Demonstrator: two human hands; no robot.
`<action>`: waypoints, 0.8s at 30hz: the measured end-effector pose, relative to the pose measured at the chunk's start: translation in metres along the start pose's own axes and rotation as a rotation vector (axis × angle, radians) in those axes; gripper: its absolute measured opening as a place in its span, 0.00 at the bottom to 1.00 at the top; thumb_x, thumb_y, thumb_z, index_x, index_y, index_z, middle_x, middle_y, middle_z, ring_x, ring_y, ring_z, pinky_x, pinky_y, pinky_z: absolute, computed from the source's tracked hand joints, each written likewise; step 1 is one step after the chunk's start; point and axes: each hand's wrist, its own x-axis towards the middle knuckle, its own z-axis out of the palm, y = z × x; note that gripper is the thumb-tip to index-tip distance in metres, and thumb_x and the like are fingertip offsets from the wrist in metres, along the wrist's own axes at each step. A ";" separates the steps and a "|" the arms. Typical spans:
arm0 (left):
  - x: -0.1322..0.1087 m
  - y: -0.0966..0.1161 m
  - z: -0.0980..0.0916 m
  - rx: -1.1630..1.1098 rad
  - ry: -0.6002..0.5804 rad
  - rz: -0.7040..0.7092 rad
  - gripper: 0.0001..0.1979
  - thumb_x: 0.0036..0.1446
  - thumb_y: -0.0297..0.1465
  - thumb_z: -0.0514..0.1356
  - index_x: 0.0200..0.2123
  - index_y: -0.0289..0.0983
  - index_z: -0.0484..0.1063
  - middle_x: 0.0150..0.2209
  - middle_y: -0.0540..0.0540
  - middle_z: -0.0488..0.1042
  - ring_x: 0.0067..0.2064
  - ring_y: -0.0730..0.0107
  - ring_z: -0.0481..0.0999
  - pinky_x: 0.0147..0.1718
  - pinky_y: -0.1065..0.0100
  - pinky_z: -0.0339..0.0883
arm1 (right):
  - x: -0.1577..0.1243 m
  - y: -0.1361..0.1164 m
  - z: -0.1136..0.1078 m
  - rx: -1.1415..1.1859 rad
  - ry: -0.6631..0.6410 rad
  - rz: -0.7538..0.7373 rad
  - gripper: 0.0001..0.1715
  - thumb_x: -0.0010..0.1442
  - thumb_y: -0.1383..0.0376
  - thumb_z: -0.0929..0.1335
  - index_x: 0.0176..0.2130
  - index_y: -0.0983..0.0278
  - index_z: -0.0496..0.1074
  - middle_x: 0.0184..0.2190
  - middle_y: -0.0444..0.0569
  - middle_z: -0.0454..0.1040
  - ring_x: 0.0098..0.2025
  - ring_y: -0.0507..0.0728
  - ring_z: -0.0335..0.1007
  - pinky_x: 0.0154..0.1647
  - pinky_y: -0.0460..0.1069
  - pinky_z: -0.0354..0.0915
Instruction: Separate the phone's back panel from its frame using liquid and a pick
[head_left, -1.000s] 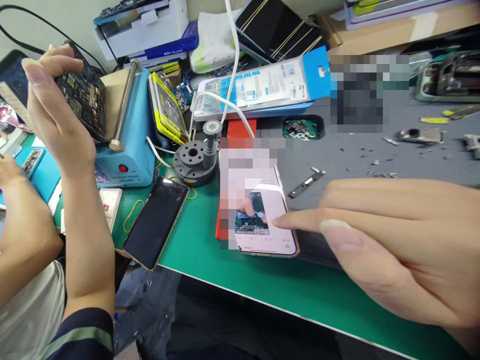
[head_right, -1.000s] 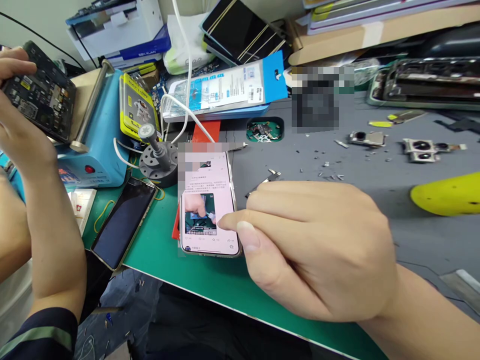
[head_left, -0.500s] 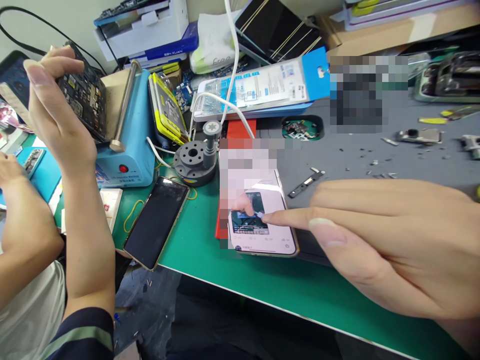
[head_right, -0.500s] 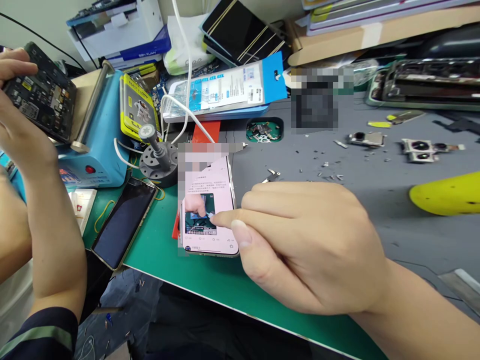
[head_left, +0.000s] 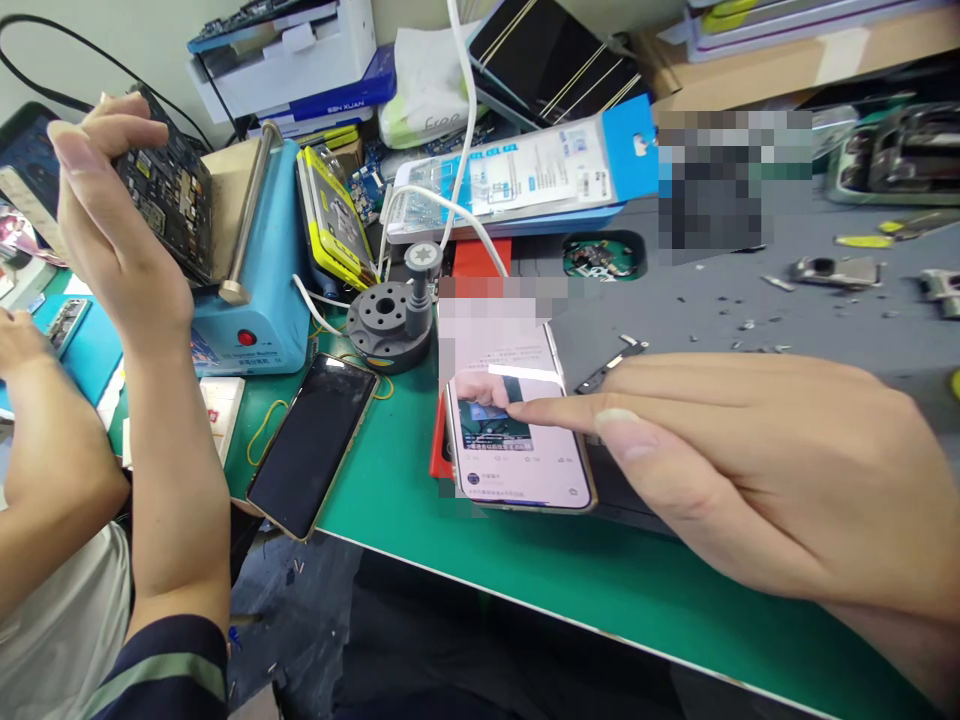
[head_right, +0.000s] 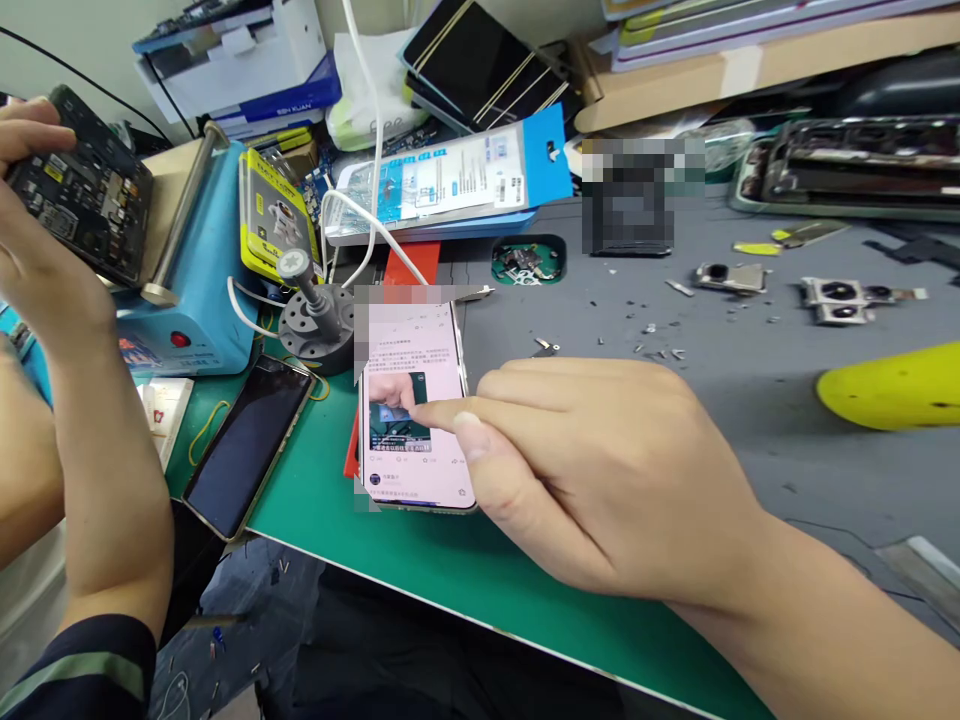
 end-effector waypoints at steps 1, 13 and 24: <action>0.000 0.000 0.000 0.009 -0.006 -0.001 0.41 0.77 0.65 0.49 0.50 0.36 0.87 0.51 0.41 0.85 0.64 0.51 0.84 0.82 0.40 0.64 | -0.001 0.000 0.000 0.002 0.008 0.003 0.29 0.81 0.70 0.58 0.51 0.58 0.87 0.28 0.44 0.74 0.28 0.55 0.71 0.30 0.55 0.68; -0.001 0.002 0.001 0.030 0.013 0.014 0.41 0.76 0.64 0.49 0.50 0.38 0.89 0.52 0.43 0.88 0.64 0.53 0.85 0.80 0.43 0.67 | -0.014 0.009 0.005 0.027 0.095 -0.020 0.26 0.85 0.65 0.56 0.50 0.59 0.81 0.30 0.45 0.75 0.31 0.55 0.71 0.30 0.56 0.63; 0.000 -0.014 -0.007 0.074 -0.056 0.103 0.39 0.84 0.56 0.43 0.54 0.34 0.86 0.54 0.44 0.87 0.65 0.57 0.85 0.79 0.41 0.67 | -0.011 0.008 0.004 -0.006 0.078 -0.036 0.30 0.87 0.63 0.55 0.46 0.57 0.83 0.35 0.46 0.84 0.34 0.57 0.81 0.31 0.59 0.68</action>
